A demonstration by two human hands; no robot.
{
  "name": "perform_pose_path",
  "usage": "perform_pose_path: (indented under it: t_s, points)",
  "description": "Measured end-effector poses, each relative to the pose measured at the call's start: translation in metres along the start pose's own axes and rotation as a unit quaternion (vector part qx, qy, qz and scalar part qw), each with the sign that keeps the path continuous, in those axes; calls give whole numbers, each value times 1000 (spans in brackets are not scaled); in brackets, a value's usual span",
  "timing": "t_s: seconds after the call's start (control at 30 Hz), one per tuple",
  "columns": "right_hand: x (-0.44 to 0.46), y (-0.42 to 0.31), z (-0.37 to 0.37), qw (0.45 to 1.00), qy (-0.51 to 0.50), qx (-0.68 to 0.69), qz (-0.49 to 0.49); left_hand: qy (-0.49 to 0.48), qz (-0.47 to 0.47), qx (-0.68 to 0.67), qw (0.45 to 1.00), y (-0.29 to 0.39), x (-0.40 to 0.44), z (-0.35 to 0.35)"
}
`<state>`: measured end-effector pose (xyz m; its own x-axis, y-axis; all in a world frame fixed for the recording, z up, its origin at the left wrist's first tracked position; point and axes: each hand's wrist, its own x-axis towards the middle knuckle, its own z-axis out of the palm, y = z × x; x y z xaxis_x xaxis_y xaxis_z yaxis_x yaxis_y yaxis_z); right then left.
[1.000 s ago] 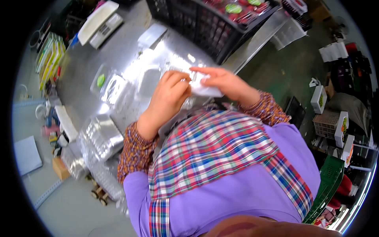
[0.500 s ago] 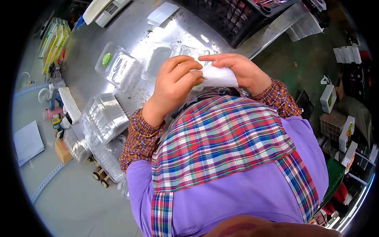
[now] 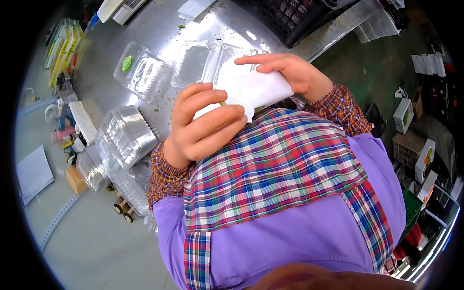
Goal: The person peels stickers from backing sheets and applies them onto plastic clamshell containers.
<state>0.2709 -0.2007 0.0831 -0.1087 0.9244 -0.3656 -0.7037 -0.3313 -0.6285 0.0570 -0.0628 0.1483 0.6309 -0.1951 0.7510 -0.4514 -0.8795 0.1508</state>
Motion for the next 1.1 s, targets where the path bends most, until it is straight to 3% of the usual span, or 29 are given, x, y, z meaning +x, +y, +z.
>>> perform_pose_path:
  t_s: [0.1, 0.13, 0.2, 0.23, 0.27, 0.37, 0.43, 0.57, 1.1]
  points:
    - [-4, -6, -4, 999, 17, -33, -35, 1, -39, -71, 997, 3, -3, -20]
    - [-5, -7, -9, 998, 26, -23, -44, 81, -93, -168, 978, 2, -4, -19]
    - [-9, -12, -19, 996, 61, -7, -64, 239, -197, -344, 886, -1, -7, -15]
    - [-16, -16, -22, 994, 77, -2, -77, 179, -302, -332, 875, -15, -10, -29]
    - [-21, -17, -29, 992, 87, -9, -95, 174, -464, -339, 800, -23, -10, -31]
    - [-32, -18, -41, 981, 138, -32, -132, -9, -586, -233, 776, -98, -56, -1]
    - [-36, -17, -44, 978, 152, -31, -142, -128, -581, -105, 797, -123, -82, 24]
    - [-38, -4, -41, 971, 184, -63, -136, -167, -555, -60, 813, -159, -122, 68]
    - [-21, 12, -36, 983, 152, -63, -80, -153, -588, -68, 791, -173, -137, 88]
